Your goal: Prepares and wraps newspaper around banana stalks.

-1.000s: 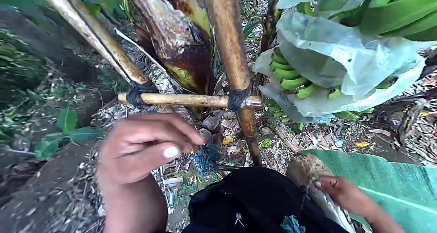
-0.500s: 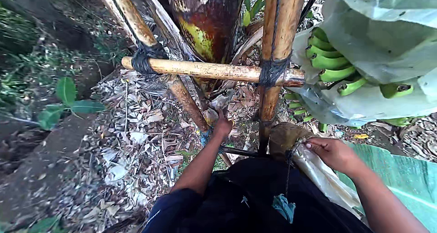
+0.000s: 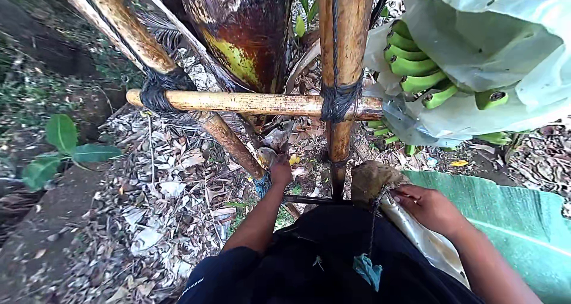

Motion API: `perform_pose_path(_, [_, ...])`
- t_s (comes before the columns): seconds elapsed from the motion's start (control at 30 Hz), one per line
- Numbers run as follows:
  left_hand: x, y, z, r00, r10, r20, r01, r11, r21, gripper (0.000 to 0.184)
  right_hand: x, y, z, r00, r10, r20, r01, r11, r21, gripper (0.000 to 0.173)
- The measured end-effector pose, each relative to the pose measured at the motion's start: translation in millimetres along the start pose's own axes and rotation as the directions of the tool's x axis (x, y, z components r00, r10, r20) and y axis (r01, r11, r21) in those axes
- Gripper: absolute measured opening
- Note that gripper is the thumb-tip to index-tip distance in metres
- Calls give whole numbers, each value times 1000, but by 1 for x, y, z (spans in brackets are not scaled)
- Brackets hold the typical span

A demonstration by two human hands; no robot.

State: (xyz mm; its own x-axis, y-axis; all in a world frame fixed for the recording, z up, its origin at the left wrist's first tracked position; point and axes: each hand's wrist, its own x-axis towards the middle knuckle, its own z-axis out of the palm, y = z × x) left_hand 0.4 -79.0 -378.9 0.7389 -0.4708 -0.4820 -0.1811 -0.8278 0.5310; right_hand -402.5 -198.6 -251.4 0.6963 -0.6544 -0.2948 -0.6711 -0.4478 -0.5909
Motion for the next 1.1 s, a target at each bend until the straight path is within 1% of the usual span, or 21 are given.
perform_pose_path(0.03, [-1,-3,2,998,42,-39,-44,997,-57,49,2,0,2,1000,-6,4,6,1000,4,31])
perform_pose_path(0.1, [-5,-8,9,985,154,-74,-164,976,-145,63,7,-3,3,1000,-5,30,5,1000,-3,32])
perform_pose_path(0.17, [-12,-3,16,978,199,-63,-208,959,-192,73,12,-6,2,998,-3,58,4,1000,-15,32])
perform_pose_path(0.27, [-4,6,17,983,182,-20,-183,969,-165,78,15,-8,2,997,-10,74,12,1000,-19,32])
perform_pose_path(0.37, [14,5,21,984,173,-54,-179,972,-153,70,14,-8,1,996,0,88,1,1000,-20,32])
perform_pose_path(0.4, [18,4,22,986,160,-46,-165,977,-138,69,14,-9,1,996,4,86,-3,1000,-17,31])
perform_pose_path(0.5, [30,-11,27,995,45,91,-44,999,-11,67,11,-9,0,995,22,99,-20,1000,-17,31])
perform_pose_path(0.57, [35,-18,27,993,5,116,-10,999,47,67,8,-9,0,995,23,95,-21,1000,-17,31])
perform_pose_path(0.63, [28,-13,27,997,17,71,-18,1000,14,68,4,-8,-1,996,31,80,-31,1000,-5,30])
perform_pose_path(0.73, [8,1,31,998,46,-45,-53,987,-154,75,-2,-6,-3,997,57,59,-57,998,7,29])
perform_pose_path(0.8, [10,5,33,995,69,-70,-84,969,-231,75,-3,-6,-2,996,64,69,-65,998,13,30])
perform_pose_path(0.83, [16,5,35,995,70,-71,-84,970,-227,74,-2,-6,-1,995,68,78,-70,997,17,30])
perform_pose_path(0.9, [27,1,42,998,55,-40,-60,989,-138,78,-2,-7,-2,989,92,114,-94,995,13,32])
perform_pose_path(0.93, [31,1,41,999,48,-4,-48,997,-57,81,-2,-8,-3,986,99,135,-99,995,-10,32])
perform_pose_path(0.97, [34,3,37,997,36,61,-39,998,42,83,-2,-12,-6,979,108,174,-101,994,-46,34])
perform_pose_path(1.0, [39,6,31,990,19,143,-39,989,141,80,-3,-19,-13,965,127,229,-110,990,-86,37])
perform_pose_path(1.03, [42,10,24,980,7,198,-53,973,226,71,-6,-28,-22,951,147,271,-120,986,-116,39])
perform_pose_path(1.07, [43,13,17,977,11,211,-70,960,272,62,-11,-38,-32,948,152,279,-121,985,-123,40])
perform_pose_path(1.1, [41,15,11,981,40,189,-84,969,232,55,-18,-45,-43,959,131,250,-106,988,-111,41])
